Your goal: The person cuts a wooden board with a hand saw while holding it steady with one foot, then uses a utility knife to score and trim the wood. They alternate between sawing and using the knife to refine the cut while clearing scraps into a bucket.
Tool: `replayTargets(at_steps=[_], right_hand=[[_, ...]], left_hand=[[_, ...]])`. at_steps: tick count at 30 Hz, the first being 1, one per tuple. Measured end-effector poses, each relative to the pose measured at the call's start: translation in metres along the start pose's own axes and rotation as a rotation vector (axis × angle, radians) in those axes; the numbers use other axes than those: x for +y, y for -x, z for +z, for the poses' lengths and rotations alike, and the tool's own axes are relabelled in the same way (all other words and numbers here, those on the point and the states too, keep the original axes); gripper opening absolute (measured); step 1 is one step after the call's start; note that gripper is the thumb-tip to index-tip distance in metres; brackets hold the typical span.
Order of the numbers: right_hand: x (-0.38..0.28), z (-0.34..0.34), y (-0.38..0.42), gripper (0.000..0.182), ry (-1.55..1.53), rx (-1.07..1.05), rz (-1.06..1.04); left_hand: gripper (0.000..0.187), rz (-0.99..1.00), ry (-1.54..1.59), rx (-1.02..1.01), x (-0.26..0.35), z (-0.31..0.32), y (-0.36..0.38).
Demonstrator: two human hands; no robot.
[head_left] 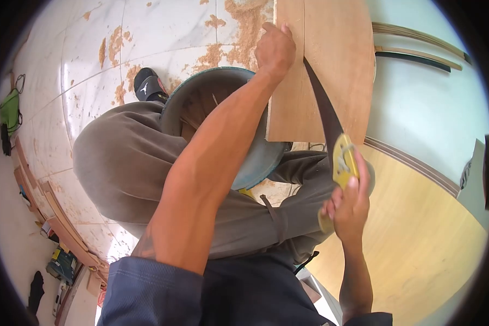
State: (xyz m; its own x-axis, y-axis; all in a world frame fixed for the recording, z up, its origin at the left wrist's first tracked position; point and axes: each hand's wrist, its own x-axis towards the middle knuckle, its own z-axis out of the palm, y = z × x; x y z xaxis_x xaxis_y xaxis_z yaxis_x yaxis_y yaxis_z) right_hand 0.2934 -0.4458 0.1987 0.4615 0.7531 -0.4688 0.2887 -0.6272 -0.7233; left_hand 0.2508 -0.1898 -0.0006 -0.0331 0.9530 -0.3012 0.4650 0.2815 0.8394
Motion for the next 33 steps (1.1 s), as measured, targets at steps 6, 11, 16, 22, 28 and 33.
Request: replayTargets(at_steps=[6, 11, 16, 22, 28, 33], right_hand=[[0.025, 0.064, -0.164, 0.044, 0.18, 0.144, -0.25], [0.005, 0.066, -0.158, 0.043, 0.142, 0.105, -0.151], [-0.002, 0.004, 0.002, 0.046, -0.026, 0.022, -0.003], [0.008, 0.044, -0.117, 0.044, 0.077, 0.018, -0.113], [-0.012, 0.07, -0.189, 0.043, 0.131, 0.052, -0.166], [-0.016, 0.007, -0.022, 0.047, -0.019, 0.002, 0.035]], left_hand=[[0.055, -0.02, -0.019, 0.001, -0.001, 0.008, 0.004], [0.054, 0.042, 0.012, 0.025, -0.004, 0.002, -0.005], [0.053, 0.017, 0.025, 0.016, 0.0, -0.001, -0.002], [0.049, -0.011, -0.018, 0.007, 0.001, 0.005, -0.003], [0.046, -0.021, -0.047, 0.003, -0.002, 0.009, 0.005], [0.045, 0.008, -0.015, 0.027, -0.001, 0.004, -0.003]])
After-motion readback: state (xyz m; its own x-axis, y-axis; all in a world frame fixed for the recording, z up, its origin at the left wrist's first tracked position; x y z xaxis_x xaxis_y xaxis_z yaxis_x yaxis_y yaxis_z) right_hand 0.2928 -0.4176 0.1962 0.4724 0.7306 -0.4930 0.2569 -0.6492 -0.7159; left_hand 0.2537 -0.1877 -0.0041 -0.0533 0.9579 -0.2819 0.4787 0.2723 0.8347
